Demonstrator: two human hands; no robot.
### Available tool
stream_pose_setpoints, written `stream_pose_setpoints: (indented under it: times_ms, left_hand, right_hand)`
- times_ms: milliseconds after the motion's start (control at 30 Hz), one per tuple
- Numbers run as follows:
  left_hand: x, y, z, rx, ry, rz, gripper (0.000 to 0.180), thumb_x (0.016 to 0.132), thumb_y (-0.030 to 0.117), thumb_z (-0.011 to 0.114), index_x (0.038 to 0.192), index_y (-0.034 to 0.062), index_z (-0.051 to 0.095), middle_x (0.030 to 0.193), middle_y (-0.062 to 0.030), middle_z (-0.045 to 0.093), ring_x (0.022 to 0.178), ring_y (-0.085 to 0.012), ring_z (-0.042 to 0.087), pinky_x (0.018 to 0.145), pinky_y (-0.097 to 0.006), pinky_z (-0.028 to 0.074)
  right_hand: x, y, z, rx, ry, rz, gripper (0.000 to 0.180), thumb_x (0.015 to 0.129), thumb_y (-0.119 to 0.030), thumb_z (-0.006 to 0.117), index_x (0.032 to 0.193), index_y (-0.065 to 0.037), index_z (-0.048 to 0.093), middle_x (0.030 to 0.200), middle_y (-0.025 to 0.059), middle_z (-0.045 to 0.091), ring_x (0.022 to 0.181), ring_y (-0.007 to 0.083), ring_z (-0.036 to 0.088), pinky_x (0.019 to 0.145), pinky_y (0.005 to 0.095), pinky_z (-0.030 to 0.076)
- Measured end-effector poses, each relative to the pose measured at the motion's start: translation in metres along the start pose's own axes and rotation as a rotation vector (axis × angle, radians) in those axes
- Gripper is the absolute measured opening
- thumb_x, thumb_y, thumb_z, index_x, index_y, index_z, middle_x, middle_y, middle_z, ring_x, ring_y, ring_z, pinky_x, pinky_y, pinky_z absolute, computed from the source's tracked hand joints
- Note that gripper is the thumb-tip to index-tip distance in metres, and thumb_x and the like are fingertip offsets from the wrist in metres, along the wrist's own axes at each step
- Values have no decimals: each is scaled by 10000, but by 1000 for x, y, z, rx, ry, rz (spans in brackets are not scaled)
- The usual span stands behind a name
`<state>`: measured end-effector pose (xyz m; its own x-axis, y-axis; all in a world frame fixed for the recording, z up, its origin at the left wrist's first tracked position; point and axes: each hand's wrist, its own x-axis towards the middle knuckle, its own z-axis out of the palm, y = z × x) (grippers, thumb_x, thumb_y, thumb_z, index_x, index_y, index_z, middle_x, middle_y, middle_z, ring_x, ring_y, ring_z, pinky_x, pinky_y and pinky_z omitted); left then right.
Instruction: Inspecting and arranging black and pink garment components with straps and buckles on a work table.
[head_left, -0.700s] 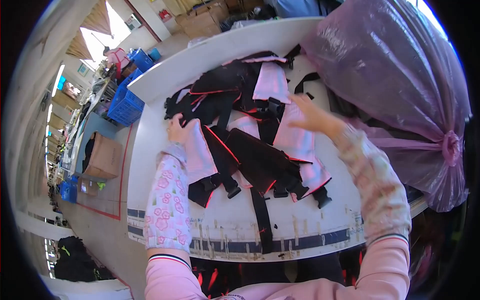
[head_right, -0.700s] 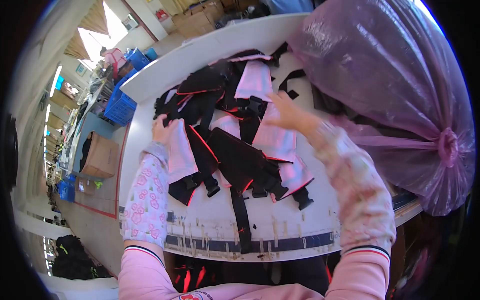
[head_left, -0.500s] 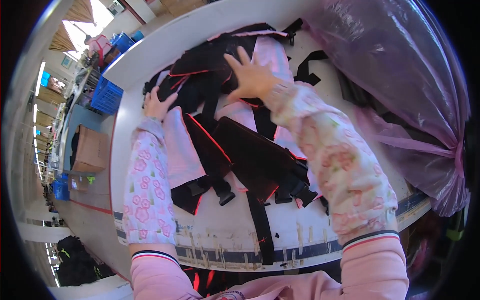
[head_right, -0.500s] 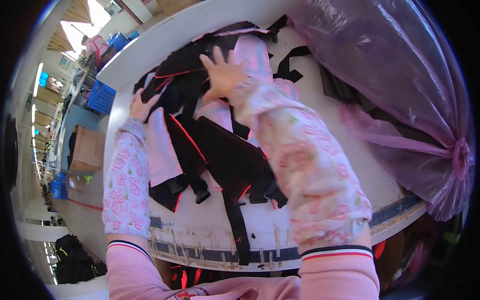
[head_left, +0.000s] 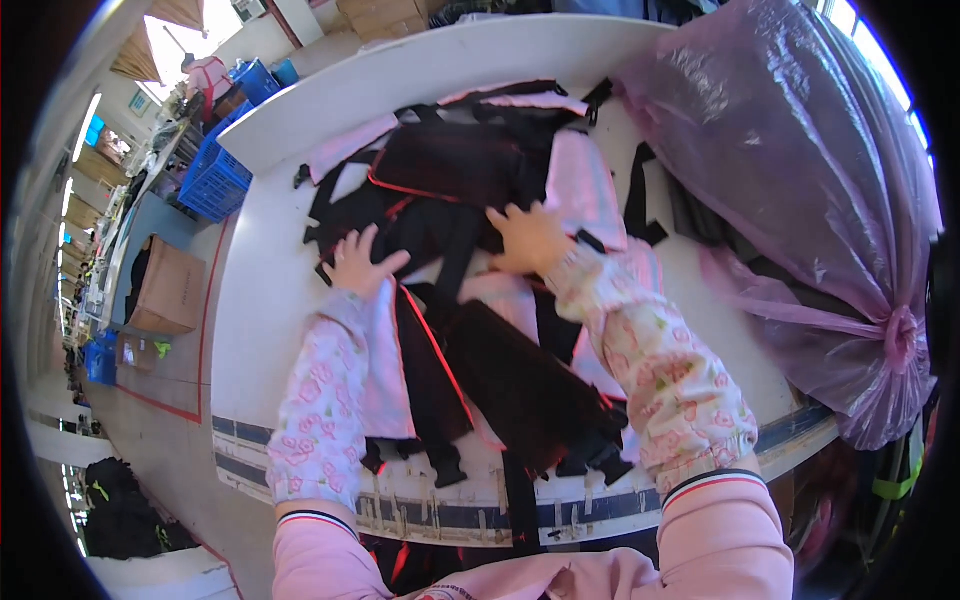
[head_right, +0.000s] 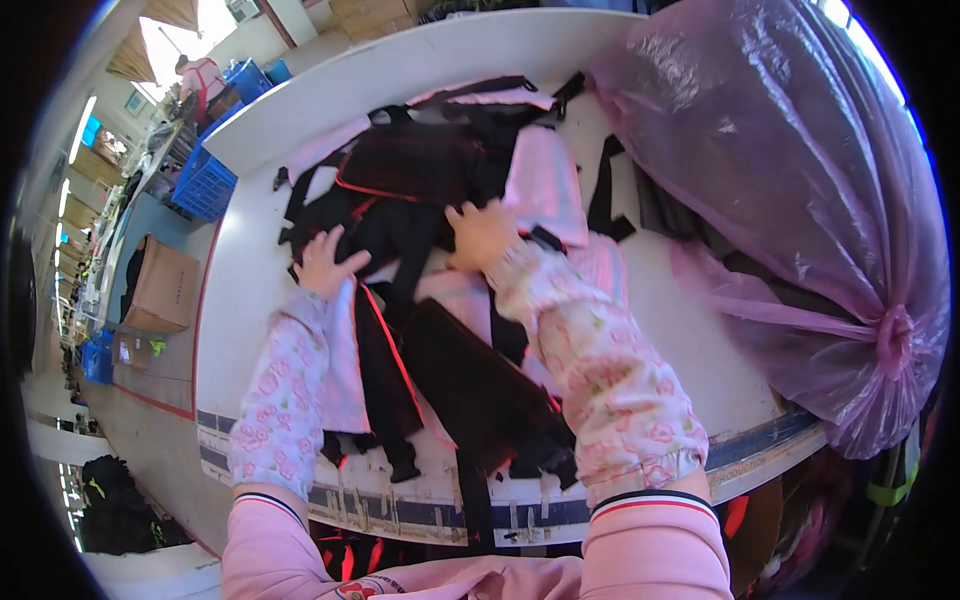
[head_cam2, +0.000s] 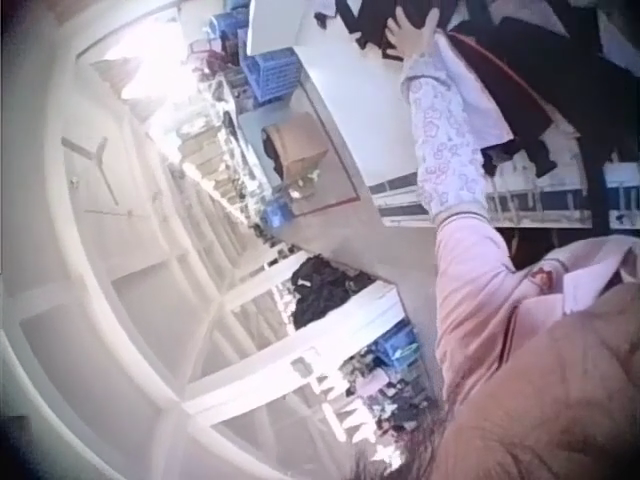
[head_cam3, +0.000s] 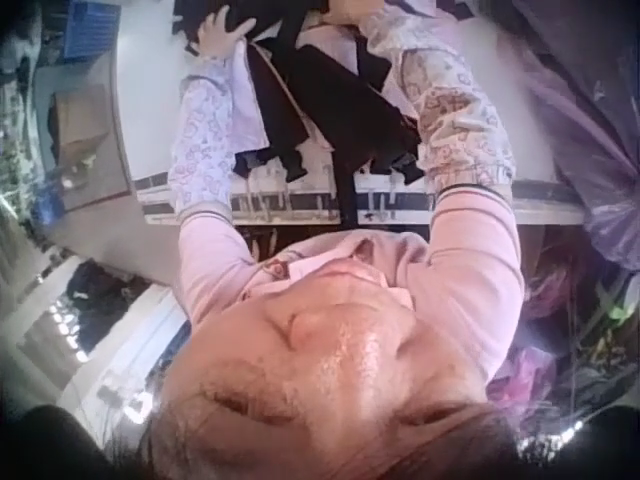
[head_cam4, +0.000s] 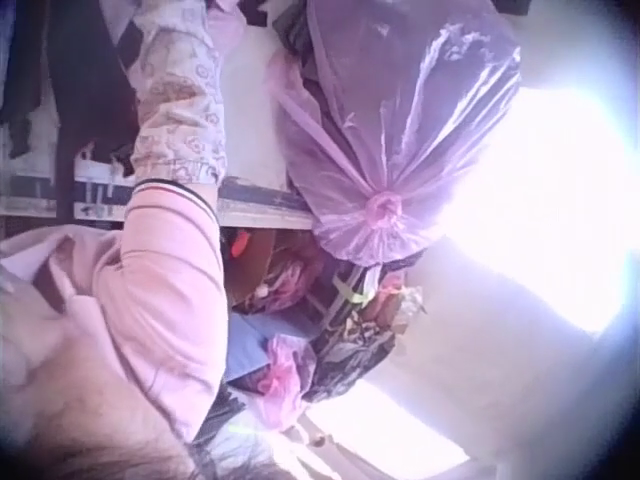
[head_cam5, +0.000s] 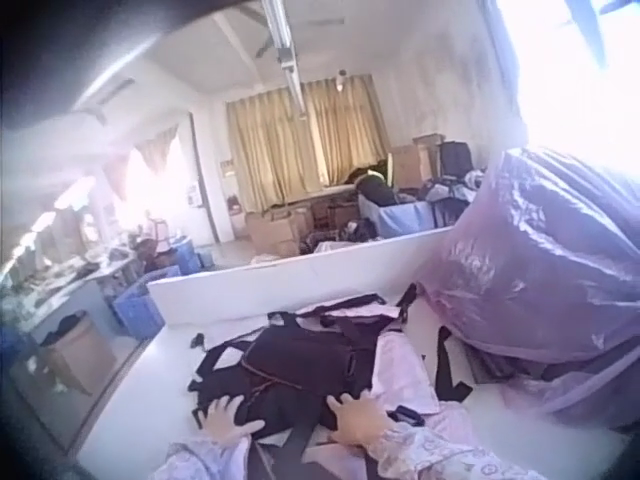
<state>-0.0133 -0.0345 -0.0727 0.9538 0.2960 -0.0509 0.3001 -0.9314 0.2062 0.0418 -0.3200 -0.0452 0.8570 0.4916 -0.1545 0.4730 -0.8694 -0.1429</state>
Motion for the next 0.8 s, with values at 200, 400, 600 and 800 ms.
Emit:
stream_pose_setpoints:
  times_ms: [200, 400, 600, 800]
  left_hand:
    - [-115, 21, 6, 8, 46, 21, 920, 691, 699, 575, 1429, 238, 273, 1485, -141, 237, 1381, -360, 156, 1035, -660, 83]
    - [-171, 29, 18, -79, 73, 38, 839, 736, 645, 576, 1415, 238, 300, 1479, -153, 242, 1386, -348, 142, 1035, -662, 54]
    - [-231, 10, -35, -271, 286, 317, 665, 768, 372, 682, 1328, 116, 430, 1388, -242, 346, 1307, -396, 290, 1063, -476, 224]
    - [-350, 120, -59, -181, -162, 853, 797, 710, 464, 709, 1357, 118, 399, 1423, -231, 275, 1352, -415, 172, 1083, -532, 121]
  right_hand:
    - [-110, -16, 24, -38, 72, -2, 840, 711, -471, 654, 1414, -165, 311, 1315, 92, 443, 1253, 456, 348, 935, 712, 254]
    - [-186, -20, 21, -30, 39, 35, 877, 708, -515, 661, 1414, -140, 301, 1364, 131, 396, 1261, 463, 329, 934, 713, 248]
    - [-271, 22, -23, 666, 606, -118, 309, 780, -182, 687, 1039, -30, 615, 1013, 157, 632, 941, 315, 614, 802, 366, 482]
    - [-419, 204, 47, 83, 678, 684, 205, 799, -116, 566, 985, -44, 617, 921, 163, 619, 900, 361, 583, 748, 426, 484]
